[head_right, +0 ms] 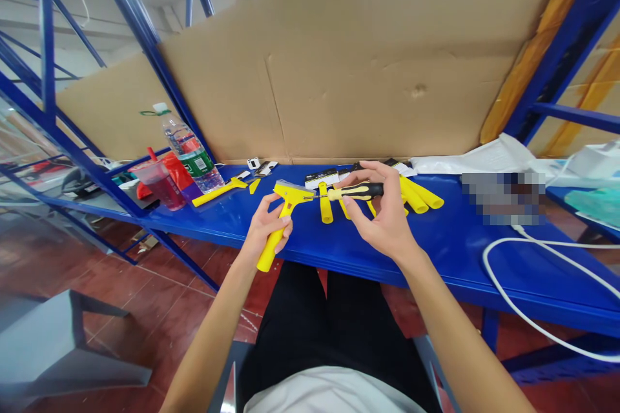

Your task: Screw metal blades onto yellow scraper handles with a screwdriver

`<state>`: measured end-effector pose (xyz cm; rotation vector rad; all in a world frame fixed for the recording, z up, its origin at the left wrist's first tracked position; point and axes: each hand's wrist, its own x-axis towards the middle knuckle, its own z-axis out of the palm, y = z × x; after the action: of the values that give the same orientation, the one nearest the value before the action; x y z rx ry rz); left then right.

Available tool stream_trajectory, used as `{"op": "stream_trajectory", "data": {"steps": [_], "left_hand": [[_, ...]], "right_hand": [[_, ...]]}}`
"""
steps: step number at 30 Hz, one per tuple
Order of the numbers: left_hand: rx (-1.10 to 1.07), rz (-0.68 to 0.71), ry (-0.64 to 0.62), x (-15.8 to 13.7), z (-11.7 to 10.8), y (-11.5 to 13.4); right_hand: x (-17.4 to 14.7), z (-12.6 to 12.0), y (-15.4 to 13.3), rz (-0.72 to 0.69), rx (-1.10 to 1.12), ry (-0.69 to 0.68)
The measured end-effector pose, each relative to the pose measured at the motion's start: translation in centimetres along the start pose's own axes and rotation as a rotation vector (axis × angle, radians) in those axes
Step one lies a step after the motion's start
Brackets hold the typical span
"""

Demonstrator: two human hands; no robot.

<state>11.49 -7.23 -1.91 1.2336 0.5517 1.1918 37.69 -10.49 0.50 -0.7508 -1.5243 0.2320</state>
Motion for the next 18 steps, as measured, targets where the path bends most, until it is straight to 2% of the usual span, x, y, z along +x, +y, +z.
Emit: {"op": "stream_trajectory", "data": {"steps": [3, 8, 14, 18], "left_hand": [[0.002, -0.001, -0.001, -0.09, 0.13, 0.16], [-0.004, 0.006, -0.001, -0.33, 0.49, 0.32], [-0.025, 0.009, 0.008, -0.31, 0.42, 0.39], [-0.033, 0.013, 0.003, -0.14, 0.11, 0.17]], "right_hand": [[-0.02, 0.17, -0.20, -0.006, 0.026, 0.015], [-0.11, 0.07, -0.06, 0.006, -0.121, 0.126], [-0.22, 0.02, 0.20, -0.011, -0.019, 0.028], [-0.25, 0.04, 0.50, -0.017, -0.117, 0.091]]}}
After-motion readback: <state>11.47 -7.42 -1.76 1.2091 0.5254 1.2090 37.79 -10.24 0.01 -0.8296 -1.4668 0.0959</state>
